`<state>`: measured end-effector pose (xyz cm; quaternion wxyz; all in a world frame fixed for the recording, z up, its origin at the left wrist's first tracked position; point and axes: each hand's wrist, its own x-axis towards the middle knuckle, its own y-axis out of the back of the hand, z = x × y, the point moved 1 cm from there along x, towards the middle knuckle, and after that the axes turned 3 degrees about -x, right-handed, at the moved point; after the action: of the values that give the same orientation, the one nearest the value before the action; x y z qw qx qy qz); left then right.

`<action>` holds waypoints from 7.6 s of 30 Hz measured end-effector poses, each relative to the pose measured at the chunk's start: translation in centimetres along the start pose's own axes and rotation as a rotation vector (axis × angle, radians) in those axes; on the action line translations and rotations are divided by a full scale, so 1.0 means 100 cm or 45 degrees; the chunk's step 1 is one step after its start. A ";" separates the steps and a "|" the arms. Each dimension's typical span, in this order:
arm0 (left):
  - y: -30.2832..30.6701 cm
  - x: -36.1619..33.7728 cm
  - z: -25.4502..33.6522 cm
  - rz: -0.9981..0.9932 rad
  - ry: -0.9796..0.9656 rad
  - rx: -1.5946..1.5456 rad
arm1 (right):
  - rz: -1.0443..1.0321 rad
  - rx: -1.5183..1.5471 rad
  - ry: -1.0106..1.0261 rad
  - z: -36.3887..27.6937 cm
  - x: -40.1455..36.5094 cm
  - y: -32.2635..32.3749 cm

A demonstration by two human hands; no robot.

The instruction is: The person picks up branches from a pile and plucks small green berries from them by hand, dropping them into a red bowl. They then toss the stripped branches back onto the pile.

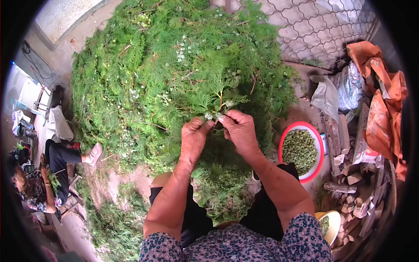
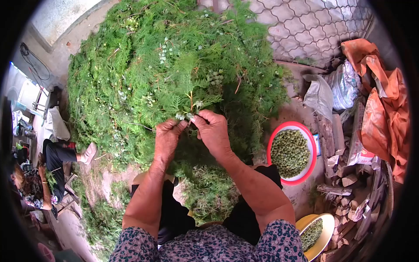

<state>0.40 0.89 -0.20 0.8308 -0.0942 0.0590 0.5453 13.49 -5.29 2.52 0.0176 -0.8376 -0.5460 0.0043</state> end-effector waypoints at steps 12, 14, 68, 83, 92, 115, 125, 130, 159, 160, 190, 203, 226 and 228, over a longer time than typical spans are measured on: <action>-0.018 -0.009 0.015 0.004 -0.125 -0.247 | -0.002 0.157 -0.126 -0.015 -0.005 0.002; -0.013 -0.005 0.006 0.076 -0.137 -0.123 | 0.044 -0.132 0.025 -0.016 -0.008 0.006; -0.011 -0.019 0.021 -0.211 -0.066 -0.002 | 0.033 0.554 -0.470 -0.016 0.008 0.011; -0.010 -0.021 0.014 -0.117 -0.068 0.064 | -0.059 0.626 -0.207 -0.037 0.014 0.035; -0.018 -0.023 0.011 -0.115 -0.233 0.256 | -0.277 -0.946 0.700 -0.023 0.004 0.012; -0.019 -0.029 0.032 0.024 0.109 -0.211 | -0.142 0.428 -0.245 -0.024 0.013 0.040; -0.021 -0.028 0.022 -0.064 0.047 -0.255 | -0.047 0.355 -0.277 -0.020 0.011 0.020; -0.016 -0.033 0.027 0.000 0.132 -0.417 | 0.059 0.911 -0.240 -0.024 0.025 0.047; -0.008 -0.018 0.026 0.167 0.077 -0.724 | -0.265 0.167 -0.205 -0.020 0.006 0.023; -0.009 -0.020 0.028 0.134 0.075 -0.710 | -0.242 0.074 -0.154 -0.019 0.005 0.020; -0.009 -0.020 0.029 -0.061 0.214 -0.810 | -0.368 0.602 -0.607 -0.015 -0.003 0.006; -0.005 -0.015 0.023 0.130 0.249 -0.973 | -0.321 1.044 -0.188 -0.029 0.017 0.055; -0.010 -0.001 -0.013 -0.124 0.226 -1.104 | -0.086 -0.703 0.759 0.011 -0.006 -0.023; -0.009 0.000 -0.016 -0.162 0.200 -1.011 | -0.053 -0.730 0.785 0.016 -0.005 -0.022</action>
<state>1.22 0.18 -1.64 0.7550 -0.4523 -0.0987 0.4643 11.24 -4.87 0.96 -0.0535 -0.7595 -0.5109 -0.3991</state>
